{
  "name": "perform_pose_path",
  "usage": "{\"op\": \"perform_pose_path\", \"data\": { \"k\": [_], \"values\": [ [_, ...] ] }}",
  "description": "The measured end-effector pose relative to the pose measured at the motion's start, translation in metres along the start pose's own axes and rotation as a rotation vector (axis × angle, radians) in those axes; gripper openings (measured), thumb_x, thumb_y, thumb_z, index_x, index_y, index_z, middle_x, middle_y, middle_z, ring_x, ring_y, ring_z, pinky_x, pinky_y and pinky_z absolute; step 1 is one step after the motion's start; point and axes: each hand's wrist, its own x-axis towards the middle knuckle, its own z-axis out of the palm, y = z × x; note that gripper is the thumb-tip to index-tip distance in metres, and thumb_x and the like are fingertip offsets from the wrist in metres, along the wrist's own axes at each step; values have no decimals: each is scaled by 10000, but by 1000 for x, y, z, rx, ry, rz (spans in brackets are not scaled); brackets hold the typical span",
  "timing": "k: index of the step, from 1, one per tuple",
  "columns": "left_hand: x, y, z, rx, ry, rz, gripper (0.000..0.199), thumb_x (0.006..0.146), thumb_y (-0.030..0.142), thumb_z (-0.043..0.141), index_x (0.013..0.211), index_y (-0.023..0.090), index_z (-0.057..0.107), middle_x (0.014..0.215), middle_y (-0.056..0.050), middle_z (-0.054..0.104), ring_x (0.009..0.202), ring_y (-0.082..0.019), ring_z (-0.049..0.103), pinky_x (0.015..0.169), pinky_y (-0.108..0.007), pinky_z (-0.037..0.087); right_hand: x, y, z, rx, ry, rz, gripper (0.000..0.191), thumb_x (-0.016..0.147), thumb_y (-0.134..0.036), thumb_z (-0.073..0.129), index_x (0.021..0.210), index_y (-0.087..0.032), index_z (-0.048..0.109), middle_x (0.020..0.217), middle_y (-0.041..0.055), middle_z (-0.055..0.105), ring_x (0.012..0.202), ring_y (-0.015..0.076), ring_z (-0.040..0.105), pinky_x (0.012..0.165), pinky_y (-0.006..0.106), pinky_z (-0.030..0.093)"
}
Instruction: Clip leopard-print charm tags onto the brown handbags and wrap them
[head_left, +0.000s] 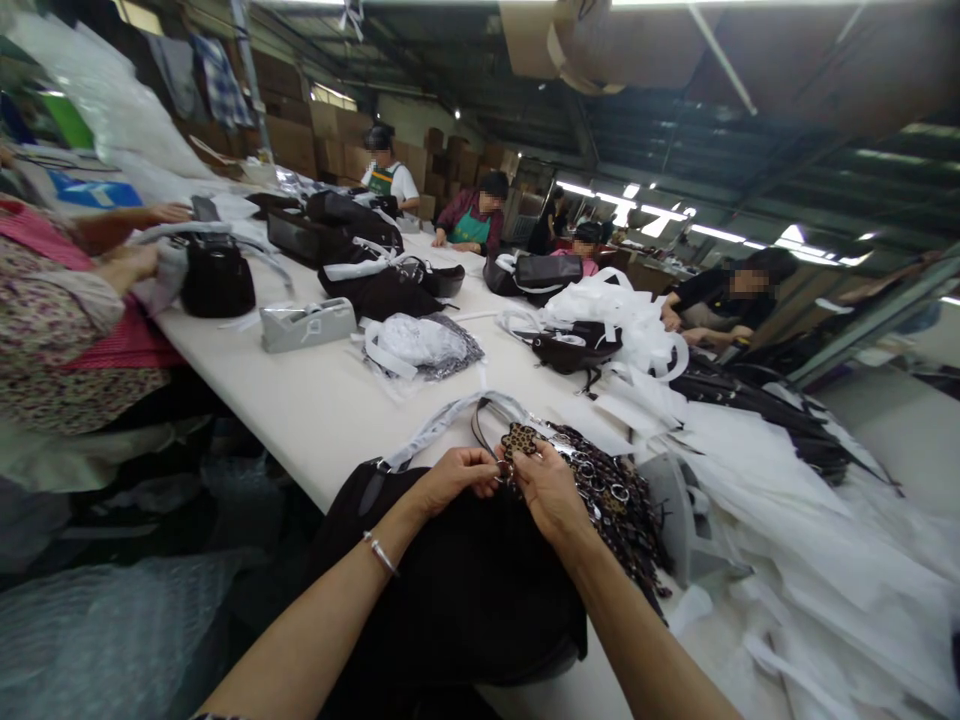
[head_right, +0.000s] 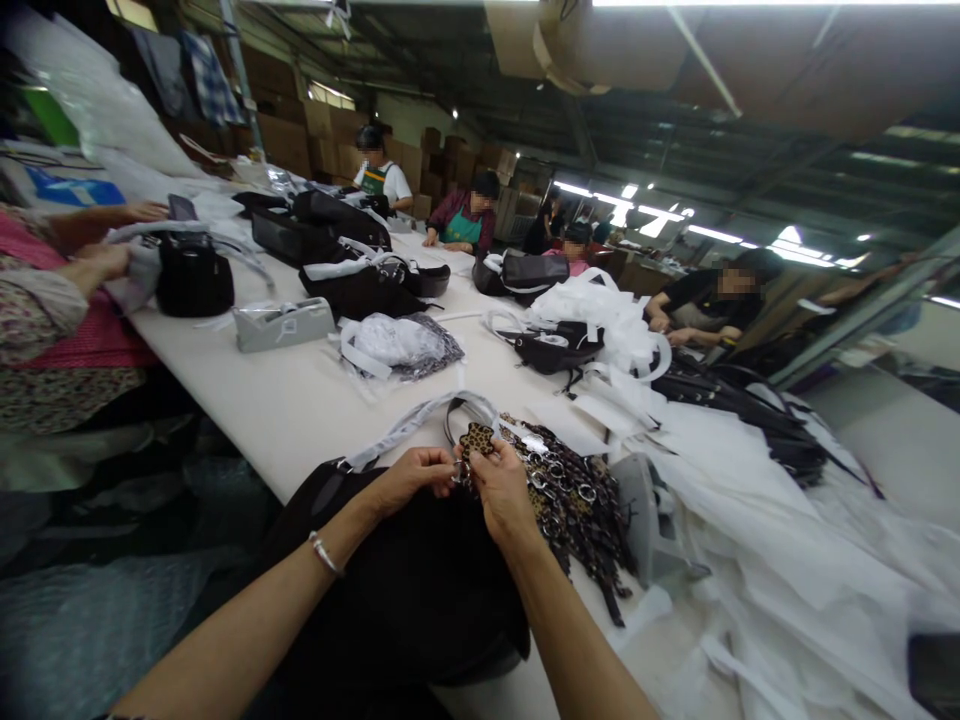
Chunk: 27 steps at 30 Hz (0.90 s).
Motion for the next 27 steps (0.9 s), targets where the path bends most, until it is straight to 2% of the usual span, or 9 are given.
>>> {"op": "perform_pose_path", "data": {
  "k": [4, 9, 18, 27],
  "values": [
    [-2, 0, -4, -110, 53, 13, 321, 748, 421, 743, 790, 137, 600, 705, -6, 670, 557, -71, 590, 581, -188, 445, 2, -6, -3, -110, -72, -29, 380, 612, -236, 824, 929, -181, 622, 838, 7, 727, 727, 136, 674, 713, 255, 541],
    [-3, 2, -6, -201, 94, 30, 328, 730, 401, 767, 784, 134, 584, 685, 2, 656, 546, -66, 588, 574, -179, 450, 1, -6, -2, -94, -14, -13, 370, 569, -223, 848, 850, -179, 611, 813, -3, 723, 719, 140, 677, 752, 275, 545],
    [-4, 2, -8, -272, 94, 36, 360, 705, 400, 792, 809, 128, 579, 735, -23, 683, 567, -75, 612, 571, -176, 465, 0, -4, -1, -112, 44, -8, 515, 587, -185, 822, 1034, -200, 566, 765, -23, 708, 693, 146, 681, 724, 274, 547],
    [-3, 3, -9, -290, 90, 33, 325, 739, 394, 757, 796, 135, 569, 687, -15, 664, 547, -77, 603, 571, -184, 471, 6, -4, -1, -151, 46, -13, 491, 601, -209, 821, 1029, -195, 580, 815, -9, 700, 710, 144, 660, 722, 294, 555]
  ]
}}
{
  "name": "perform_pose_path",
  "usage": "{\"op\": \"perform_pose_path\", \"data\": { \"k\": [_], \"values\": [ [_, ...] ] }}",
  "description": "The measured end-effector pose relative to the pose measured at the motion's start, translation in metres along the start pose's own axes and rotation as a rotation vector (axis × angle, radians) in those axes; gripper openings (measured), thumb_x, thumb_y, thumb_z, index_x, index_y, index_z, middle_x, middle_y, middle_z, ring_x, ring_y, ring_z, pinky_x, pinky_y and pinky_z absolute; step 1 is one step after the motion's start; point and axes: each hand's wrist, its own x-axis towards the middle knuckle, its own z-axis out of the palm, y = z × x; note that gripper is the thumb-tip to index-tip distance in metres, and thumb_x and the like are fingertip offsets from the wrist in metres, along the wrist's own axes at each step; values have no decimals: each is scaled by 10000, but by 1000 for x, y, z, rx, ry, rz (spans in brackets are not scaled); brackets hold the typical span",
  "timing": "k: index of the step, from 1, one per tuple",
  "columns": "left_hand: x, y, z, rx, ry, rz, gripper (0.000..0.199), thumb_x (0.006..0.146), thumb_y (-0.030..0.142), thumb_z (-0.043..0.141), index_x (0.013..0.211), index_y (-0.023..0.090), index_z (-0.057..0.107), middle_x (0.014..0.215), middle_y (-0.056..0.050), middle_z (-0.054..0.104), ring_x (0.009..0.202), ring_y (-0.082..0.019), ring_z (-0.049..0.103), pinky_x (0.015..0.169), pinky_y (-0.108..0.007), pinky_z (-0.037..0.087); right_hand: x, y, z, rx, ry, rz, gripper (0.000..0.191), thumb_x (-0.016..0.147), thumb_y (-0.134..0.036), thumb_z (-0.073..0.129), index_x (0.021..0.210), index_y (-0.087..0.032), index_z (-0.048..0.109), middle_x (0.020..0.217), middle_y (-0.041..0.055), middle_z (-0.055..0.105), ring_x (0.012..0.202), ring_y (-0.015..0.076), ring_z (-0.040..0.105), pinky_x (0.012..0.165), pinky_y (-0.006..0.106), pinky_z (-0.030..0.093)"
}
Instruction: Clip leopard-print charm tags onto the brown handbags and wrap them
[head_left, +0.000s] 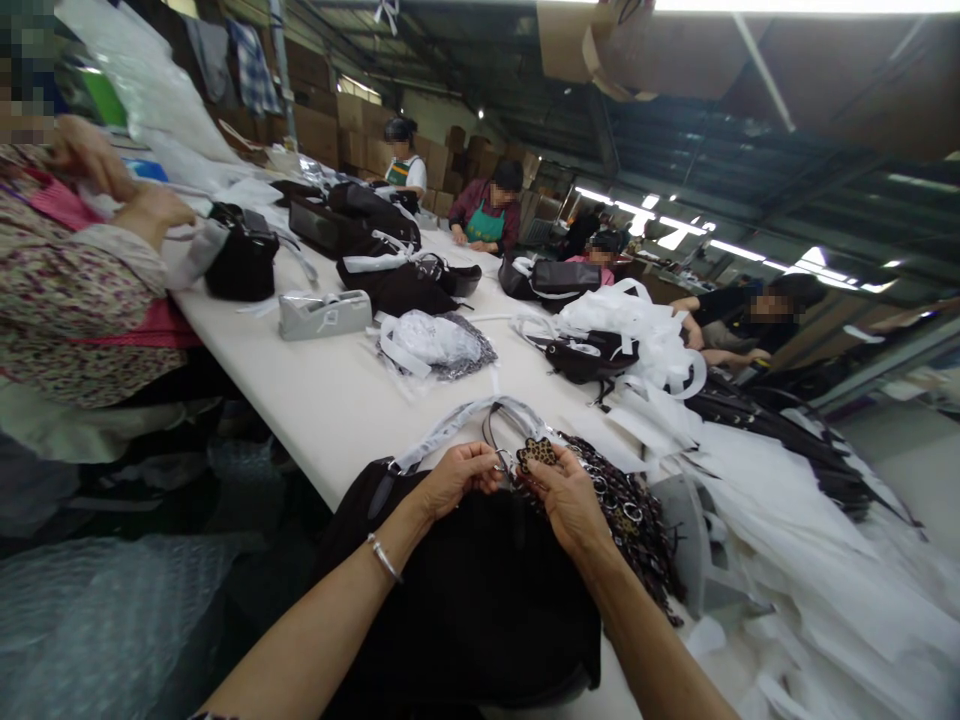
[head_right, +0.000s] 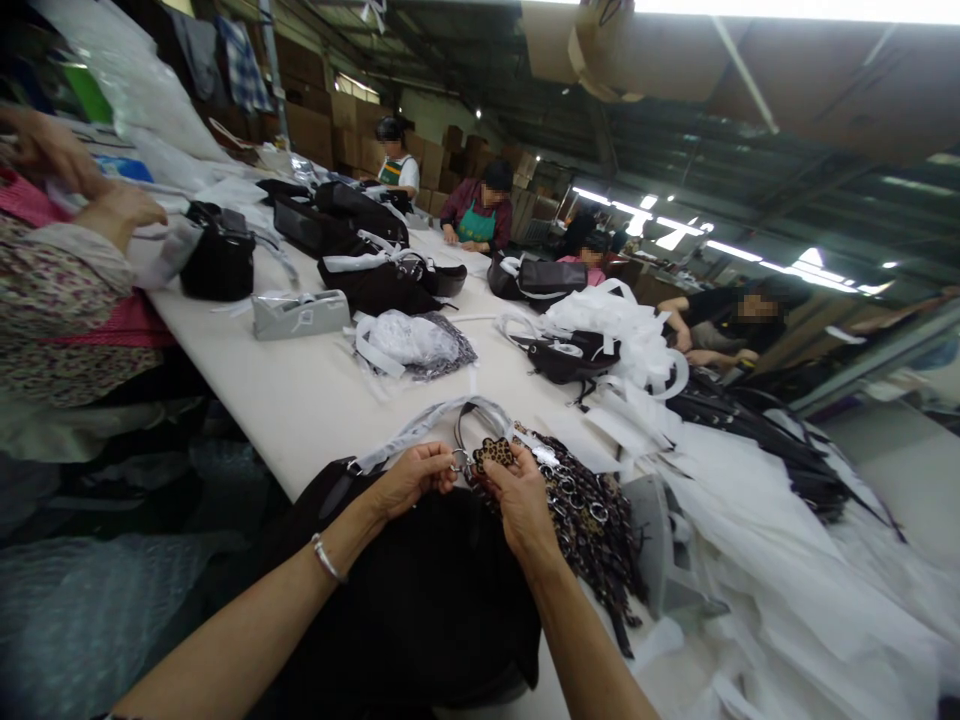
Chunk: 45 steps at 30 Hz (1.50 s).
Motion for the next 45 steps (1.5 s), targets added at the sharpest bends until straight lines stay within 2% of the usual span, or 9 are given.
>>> {"op": "perform_pose_path", "data": {
  "k": [5, 10, 13, 17, 27, 31, 34, 40, 45],
  "values": [
    [0, 1, 2, 9, -62, -28, 340, 742, 419, 751, 756, 132, 569, 635, 5, 612, 525, -70, 566, 554, -188, 458, 11, -1, 5, -38, -20, -38, 499, 607, -228, 820, 1039, -199, 571, 862, 2, 688, 756, 162, 654, 728, 327, 564],
    [-1, 2, 0, -7, -82, -38, 376, 735, 453, 756, 769, 132, 562, 647, 9, 597, 527, -66, 550, 548, -189, 451, 21, -16, 12, -283, -29, -245, 540, 663, -289, 790, 1156, -211, 584, 1117, 60, 662, 954, 196, 639, 866, 339, 508],
    [-1, 4, -1, -26, -58, -11, 390, 735, 456, 760, 762, 136, 539, 677, -1, 617, 539, -62, 561, 549, -177, 442, 17, -23, 7, -496, -31, -277, 339, 714, -358, 745, 990, -178, 665, 975, 57, 699, 895, 205, 632, 842, 332, 480],
    [-1, 4, -2, -44, -16, 33, 397, 715, 439, 786, 756, 139, 529, 738, -14, 651, 563, -60, 580, 573, -174, 450, 7, -21, 5, -731, -212, -159, 264, 760, -415, 687, 839, -164, 710, 780, 30, 701, 754, 182, 610, 734, 298, 454],
    [-1, 0, -3, -60, 94, 175, 316, 745, 404, 763, 847, 150, 605, 758, 7, 630, 608, -85, 573, 613, -219, 461, 6, -31, 19, -729, -187, -166, 254, 731, -411, 688, 762, -160, 711, 692, -5, 651, 657, 137, 534, 629, 251, 389],
    [-1, 1, -4, -77, 182, 300, 292, 776, 345, 738, 1013, 202, 645, 1011, -10, 650, 951, -123, 586, 844, -232, 447, 6, -49, 18, -825, -268, -90, 260, 731, -414, 679, 721, -154, 692, 597, -23, 595, 561, 110, 466, 561, 245, 351],
    [-3, 2, -2, 3, 141, 309, 297, 790, 377, 709, 1003, 170, 696, 1180, -68, 644, 1135, -195, 532, 982, -291, 384, 5, -56, 21, -916, -311, -75, 244, 709, -396, 684, 651, -160, 665, 543, -28, 570, 514, 102, 446, 524, 243, 330],
    [-7, 1, 0, 83, 59, 261, 286, 758, 421, 727, 797, 140, 689, 771, -29, 667, 786, -159, 585, 853, -288, 420, 7, -55, 29, -743, -287, -35, 279, 715, -432, 677, 646, -170, 610, 540, -27, 563, 471, 87, 436, 470, 228, 299],
    [-6, 0, -3, 27, 68, 272, 314, 752, 429, 735, 846, 140, 655, 789, -14, 629, 739, -129, 549, 762, -258, 409, 14, -53, 36, -761, -381, 78, 246, 695, -400, 691, 627, -179, 608, 504, -35, 546, 444, 83, 440, 443, 220, 273]
  ]
}}
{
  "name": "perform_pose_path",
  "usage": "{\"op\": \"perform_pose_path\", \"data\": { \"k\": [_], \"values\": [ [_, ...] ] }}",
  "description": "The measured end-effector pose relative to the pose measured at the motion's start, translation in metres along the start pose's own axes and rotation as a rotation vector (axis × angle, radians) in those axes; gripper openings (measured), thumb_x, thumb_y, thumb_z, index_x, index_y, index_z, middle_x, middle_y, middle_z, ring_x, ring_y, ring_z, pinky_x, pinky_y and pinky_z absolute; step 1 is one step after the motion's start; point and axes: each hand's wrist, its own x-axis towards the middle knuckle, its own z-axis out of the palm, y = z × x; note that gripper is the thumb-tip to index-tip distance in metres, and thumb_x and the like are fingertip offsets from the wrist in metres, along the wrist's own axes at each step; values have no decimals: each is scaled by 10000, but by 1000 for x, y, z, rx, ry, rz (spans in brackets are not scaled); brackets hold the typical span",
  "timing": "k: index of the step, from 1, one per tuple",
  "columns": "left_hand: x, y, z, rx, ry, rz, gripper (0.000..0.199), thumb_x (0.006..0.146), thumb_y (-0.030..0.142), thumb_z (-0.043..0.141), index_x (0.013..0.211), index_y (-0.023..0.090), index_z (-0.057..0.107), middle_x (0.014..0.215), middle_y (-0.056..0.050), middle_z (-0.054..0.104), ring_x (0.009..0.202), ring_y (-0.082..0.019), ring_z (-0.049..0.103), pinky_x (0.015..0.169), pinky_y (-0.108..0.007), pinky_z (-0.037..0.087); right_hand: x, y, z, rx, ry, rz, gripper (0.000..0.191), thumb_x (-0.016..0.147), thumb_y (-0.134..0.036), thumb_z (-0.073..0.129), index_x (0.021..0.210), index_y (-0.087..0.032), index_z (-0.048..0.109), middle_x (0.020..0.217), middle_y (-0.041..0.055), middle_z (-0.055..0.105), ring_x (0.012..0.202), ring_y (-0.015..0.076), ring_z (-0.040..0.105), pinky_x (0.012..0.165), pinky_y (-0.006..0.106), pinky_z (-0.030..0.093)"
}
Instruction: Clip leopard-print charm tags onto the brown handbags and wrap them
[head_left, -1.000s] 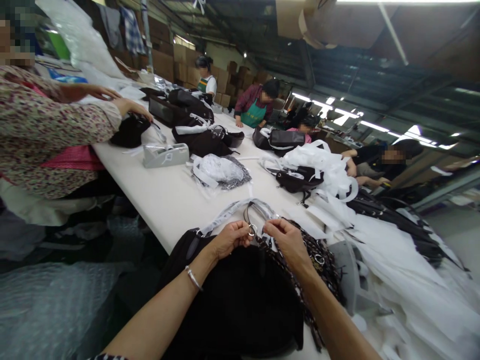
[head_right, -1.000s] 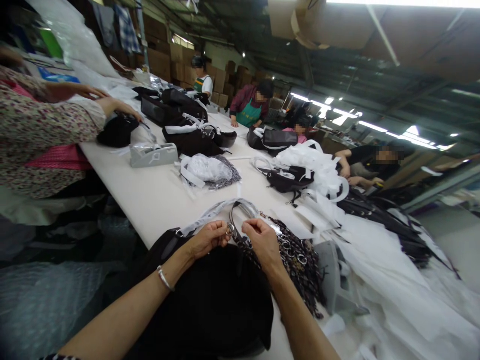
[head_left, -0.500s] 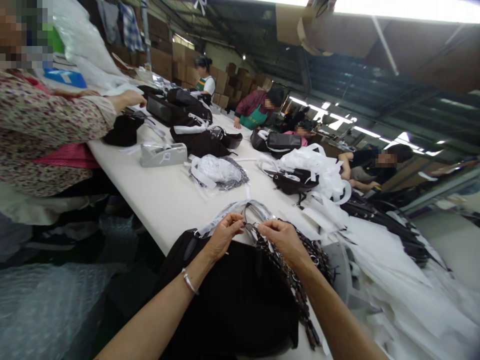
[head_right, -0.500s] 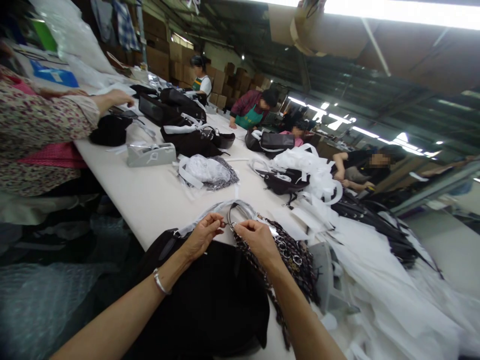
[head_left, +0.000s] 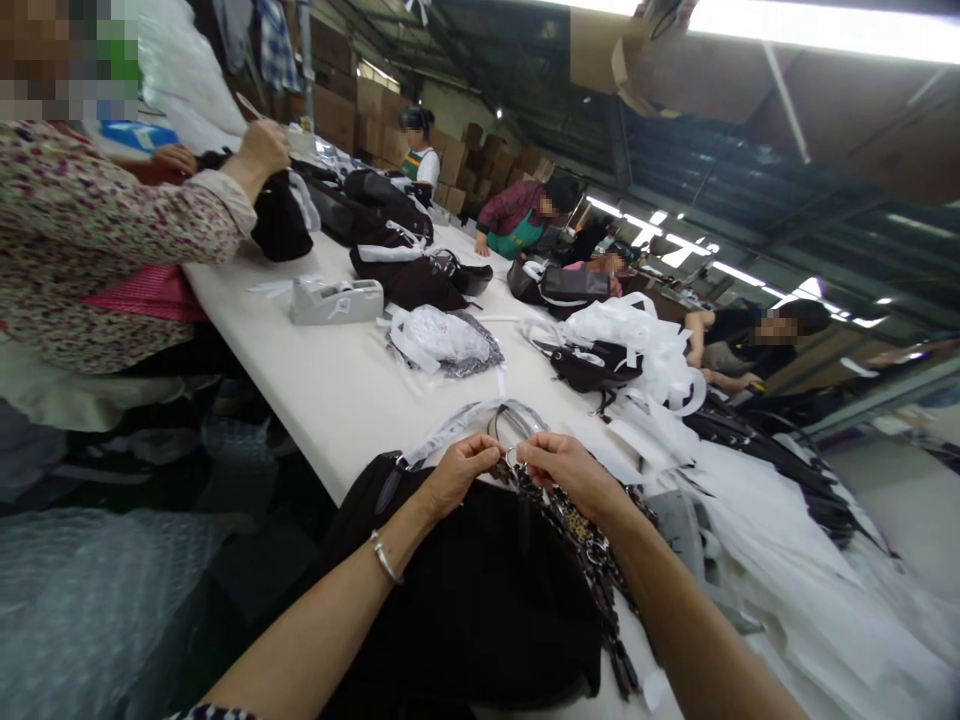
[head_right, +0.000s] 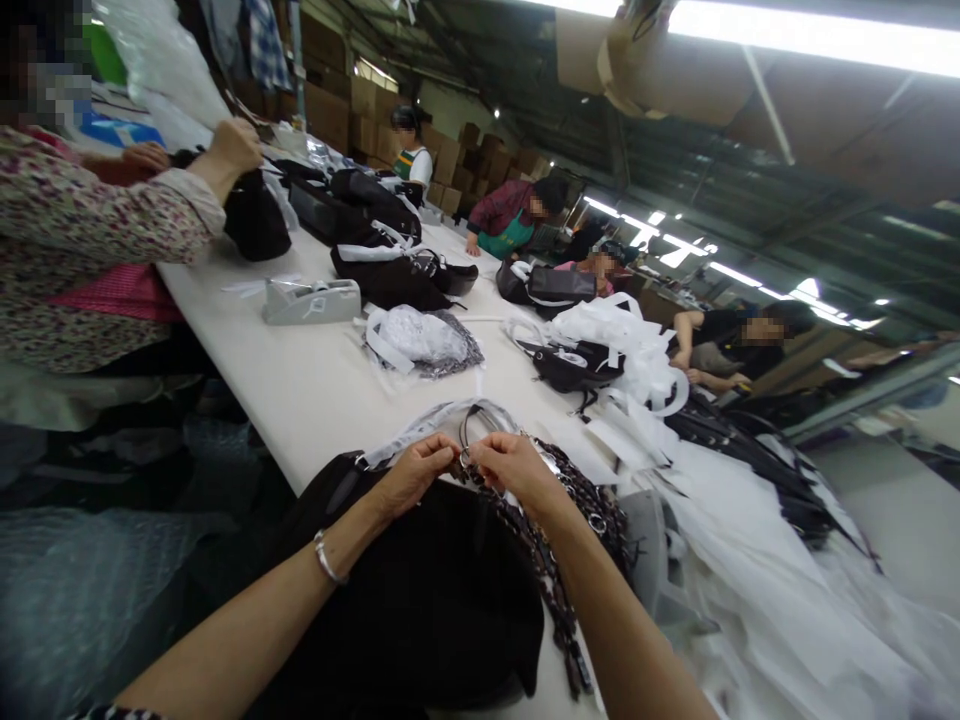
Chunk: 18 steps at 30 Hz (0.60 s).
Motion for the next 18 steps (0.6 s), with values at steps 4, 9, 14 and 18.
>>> {"op": "perform_pose_path", "data": {
  "k": [4, 9, 14, 18],
  "values": [
    [1, 0, -2, -18, 16, -19, 287, 718, 378, 775, 726, 134, 624, 676, 24, 569, 657, -96, 491, 684, -230, 371, 11, -4, 5, -122, -32, -21, 224, 701, -371, 707, 615, -180, 629, 482, -27, 550, 444, 96, 457, 440, 228, 283],
    [2, -1, -4, -71, 51, -22, 283, 707, 353, 777, 771, 138, 606, 723, 4, 622, 674, -109, 547, 709, -243, 409, 14, 5, 9, 62, -45, -96, 290, 706, -415, 734, 863, -172, 710, 706, 2, 675, 581, 112, 542, 559, 238, 412],
    [2, -1, -7, -99, 66, -9, 268, 726, 333, 760, 774, 138, 582, 711, -6, 639, 666, -107, 563, 689, -234, 426, 9, 21, 16, -29, 59, -119, 294, 709, -373, 731, 890, -142, 719, 741, 16, 686, 632, 121, 544, 606, 244, 405],
    [1, -1, -4, -49, 45, 0, 269, 708, 307, 780, 762, 137, 578, 705, -2, 639, 655, -107, 563, 660, -228, 422, 9, 20, 18, -141, 103, -162, 292, 769, -423, 657, 847, -148, 719, 718, 16, 675, 645, 137, 548, 618, 253, 405]
  ]
}}
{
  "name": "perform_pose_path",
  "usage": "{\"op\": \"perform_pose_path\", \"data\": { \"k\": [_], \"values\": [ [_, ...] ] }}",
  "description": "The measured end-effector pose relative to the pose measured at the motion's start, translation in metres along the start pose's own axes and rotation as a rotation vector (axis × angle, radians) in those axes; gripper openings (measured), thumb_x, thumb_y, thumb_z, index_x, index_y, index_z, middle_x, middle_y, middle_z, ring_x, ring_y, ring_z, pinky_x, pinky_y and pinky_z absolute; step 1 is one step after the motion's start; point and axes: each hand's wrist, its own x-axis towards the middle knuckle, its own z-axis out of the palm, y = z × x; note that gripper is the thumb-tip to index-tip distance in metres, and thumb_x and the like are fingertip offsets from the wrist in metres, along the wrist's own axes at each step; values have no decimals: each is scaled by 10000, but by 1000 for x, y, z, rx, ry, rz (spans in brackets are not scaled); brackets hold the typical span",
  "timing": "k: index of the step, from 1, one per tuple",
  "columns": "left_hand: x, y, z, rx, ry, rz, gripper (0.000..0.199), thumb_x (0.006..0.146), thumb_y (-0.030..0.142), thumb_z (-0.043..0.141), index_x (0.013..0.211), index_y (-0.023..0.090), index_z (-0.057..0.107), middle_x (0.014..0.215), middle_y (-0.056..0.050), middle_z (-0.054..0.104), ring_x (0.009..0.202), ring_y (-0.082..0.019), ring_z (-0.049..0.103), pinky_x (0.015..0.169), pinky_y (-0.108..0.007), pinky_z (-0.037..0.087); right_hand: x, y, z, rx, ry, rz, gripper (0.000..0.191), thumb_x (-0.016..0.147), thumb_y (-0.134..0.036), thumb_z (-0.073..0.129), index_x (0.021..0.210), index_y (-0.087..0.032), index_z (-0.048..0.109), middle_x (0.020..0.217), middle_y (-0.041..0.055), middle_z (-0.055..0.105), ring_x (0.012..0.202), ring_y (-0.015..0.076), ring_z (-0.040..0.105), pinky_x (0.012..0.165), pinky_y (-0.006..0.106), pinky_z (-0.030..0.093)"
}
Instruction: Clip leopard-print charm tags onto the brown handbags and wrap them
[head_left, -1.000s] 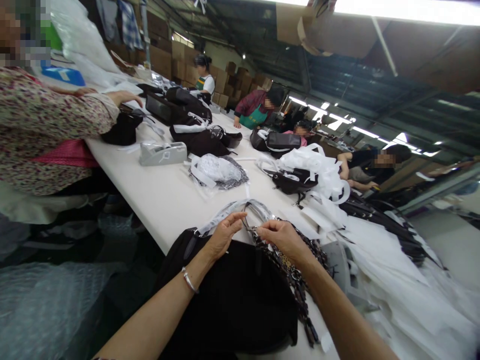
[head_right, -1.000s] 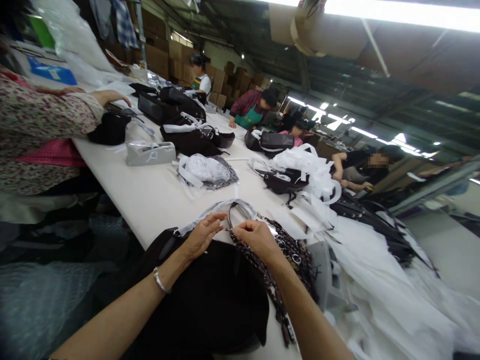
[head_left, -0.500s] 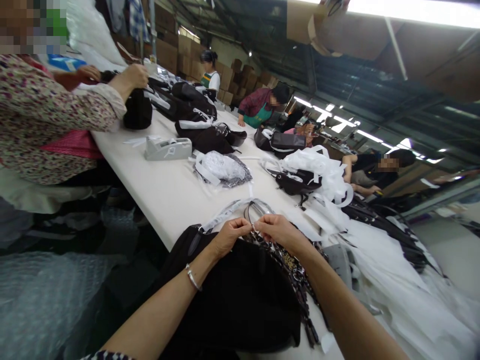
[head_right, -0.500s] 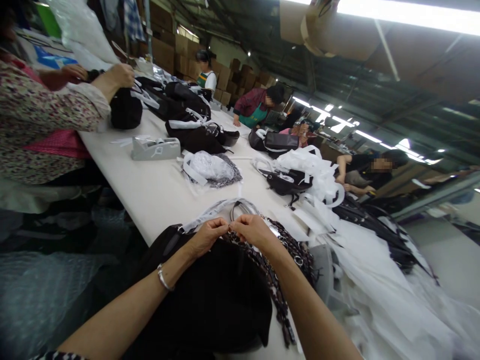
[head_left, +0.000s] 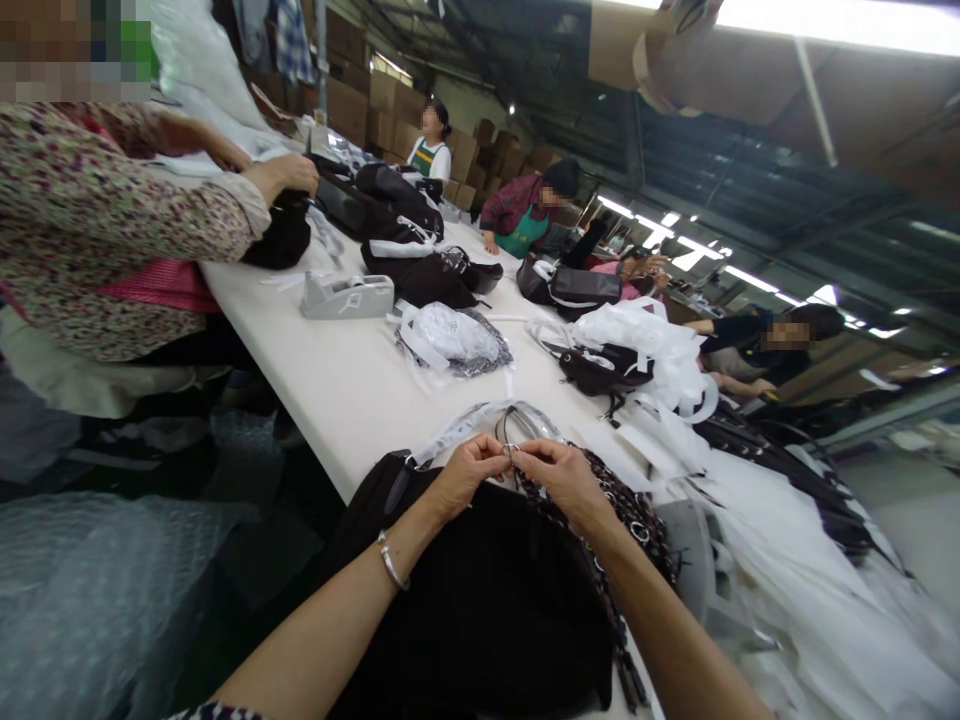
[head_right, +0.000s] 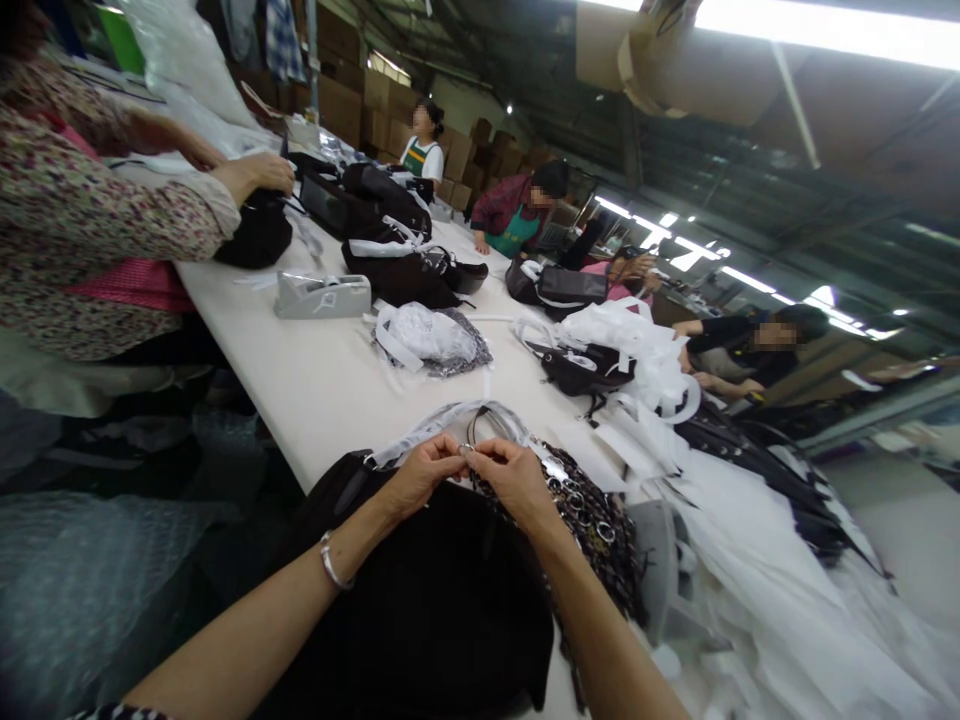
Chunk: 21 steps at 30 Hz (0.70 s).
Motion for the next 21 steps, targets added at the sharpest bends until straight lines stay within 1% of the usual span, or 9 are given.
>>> {"op": "perform_pose_path", "data": {
  "k": [2, 5, 7, 8, 10, 13, 16, 21],
  "values": [
    [-1, 0, 2, 43, -17, 11, 262, 721, 310, 769, 774, 142, 576, 686, 16, 617, 628, -98, 545, 646, -225, 415, 2, -5, -3, -145, 1, -57, 255, 781, -406, 638, 803, -164, 714, 728, 16, 681, 668, 149, 561, 634, 260, 406],
    [-1, 0, 2, 73, -24, 40, 251, 770, 348, 724, 803, 150, 573, 652, 46, 558, 572, -76, 492, 597, -212, 384, 5, -14, -9, -447, 19, -176, 183, 773, -343, 632, 699, -186, 690, 685, 8, 665, 662, 156, 559, 626, 271, 386],
    [0, -1, 1, 88, -23, 45, 269, 791, 381, 703, 786, 150, 565, 624, 55, 524, 545, -66, 456, 570, -204, 357, 6, -16, -12, -537, -17, -208, 170, 764, -324, 635, 667, -191, 680, 654, 4, 655, 644, 156, 558, 605, 272, 376],
    [0, -1, 1, 92, -23, 36, 285, 792, 396, 702, 772, 150, 560, 614, 55, 518, 541, -64, 449, 565, -203, 350, 6, -15, -12, -522, -44, -191, 171, 762, -329, 636, 674, -191, 686, 646, 3, 656, 635, 156, 562, 594, 270, 376],
    [1, -3, -1, 80, -18, 7, 315, 791, 429, 697, 763, 152, 548, 608, 50, 527, 539, -65, 457, 566, -204, 355, 5, -9, -11, -403, -70, -125, 167, 754, -340, 645, 737, -187, 710, 678, 4, 680, 646, 160, 589, 600, 265, 401],
    [2, -5, -3, 52, -11, -27, 344, 796, 470, 681, 791, 156, 539, 628, 38, 558, 543, -71, 492, 568, -204, 379, 1, 6, -6, -228, -31, -77, 204, 726, -328, 674, 846, -174, 735, 801, 21, 725, 737, 177, 636, 690, 270, 452],
    [2, -5, -4, 34, -15, -45, 344, 799, 468, 680, 821, 159, 532, 655, 30, 581, 557, -73, 524, 569, -200, 398, -5, 17, 1, -127, 12, -60, 228, 747, -335, 657, 880, -173, 744, 852, 32, 737, 790, 186, 644, 739, 278, 463],
    [2, -5, -5, 20, -18, -62, 338, 793, 448, 696, 849, 157, 534, 677, 21, 609, 578, -80, 566, 562, -193, 412, -10, 20, 7, 25, 64, -19, 269, 766, -380, 655, 890, -160, 749, 853, 41, 737, 800, 190, 640, 758, 290, 470]
  ]
}}
